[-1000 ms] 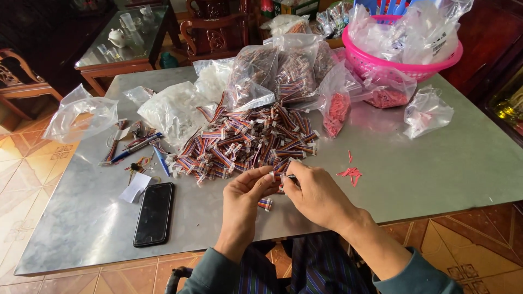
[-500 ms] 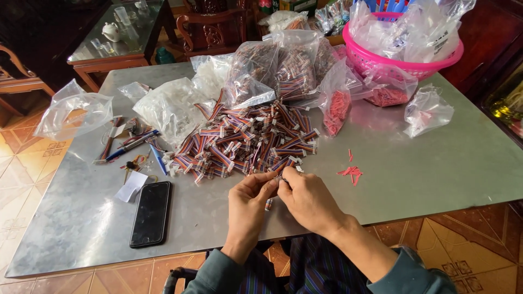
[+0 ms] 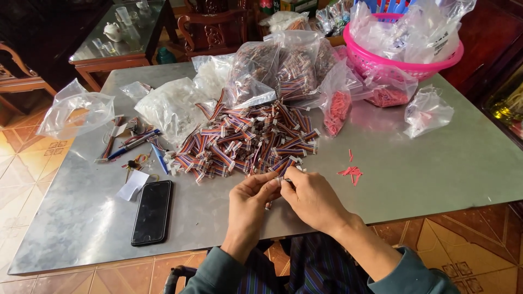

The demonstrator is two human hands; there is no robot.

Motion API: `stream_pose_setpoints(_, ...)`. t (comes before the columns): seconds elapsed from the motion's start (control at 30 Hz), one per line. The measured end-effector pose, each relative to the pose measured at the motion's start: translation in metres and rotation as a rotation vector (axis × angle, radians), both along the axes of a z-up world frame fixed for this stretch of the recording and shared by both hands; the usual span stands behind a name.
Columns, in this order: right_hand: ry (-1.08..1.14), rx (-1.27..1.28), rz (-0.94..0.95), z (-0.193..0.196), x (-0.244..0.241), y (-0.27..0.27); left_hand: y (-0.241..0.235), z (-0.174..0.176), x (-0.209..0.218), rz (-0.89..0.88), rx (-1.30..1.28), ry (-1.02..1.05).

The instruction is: Assembling small ribbon cable segments with plastic connectors on a metal table

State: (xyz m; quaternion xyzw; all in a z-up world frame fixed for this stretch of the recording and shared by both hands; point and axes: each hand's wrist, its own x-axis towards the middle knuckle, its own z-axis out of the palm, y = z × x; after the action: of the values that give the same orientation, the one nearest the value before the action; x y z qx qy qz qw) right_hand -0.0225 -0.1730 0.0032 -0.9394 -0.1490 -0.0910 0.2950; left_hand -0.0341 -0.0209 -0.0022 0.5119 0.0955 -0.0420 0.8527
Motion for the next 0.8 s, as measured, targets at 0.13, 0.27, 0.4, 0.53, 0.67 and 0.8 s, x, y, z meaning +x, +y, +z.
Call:
stream_pose_setpoints(0.13,-0.019,-0.002,-0.002,0.005,-0.005,0.003,-0.003,-0.001,-0.003,0.036,0.026,-0.009)
stream_pose_setpoints(0.27,-0.029,0.126,0.017,0.058,-0.015,0.004,0.016,0.02,0.009,0.037,0.133,-0.216)
stream_pose_setpoints(0.4,-0.241,0.023,0.085,0.083,-0.018,-0.017,0.011,0.042,0.0,0.053,0.073,-0.297)
stream_pose_setpoints(0.53,-0.179,0.006,0.056,0.092,-0.022,-0.04,0.022,0.046,-0.001,0.014,0.118,-0.348)
stream_pose_setpoints(0.67,0.133,-0.101,-0.432,0.074,0.004,-0.124,0.031,0.03,0.008,0.018,1.084,-0.76)
stream_pose_setpoints(0.8,0.232,-0.283,-0.666,0.019,0.034,-0.213,-0.001,0.025,0.029,-0.173,1.579,-1.019)
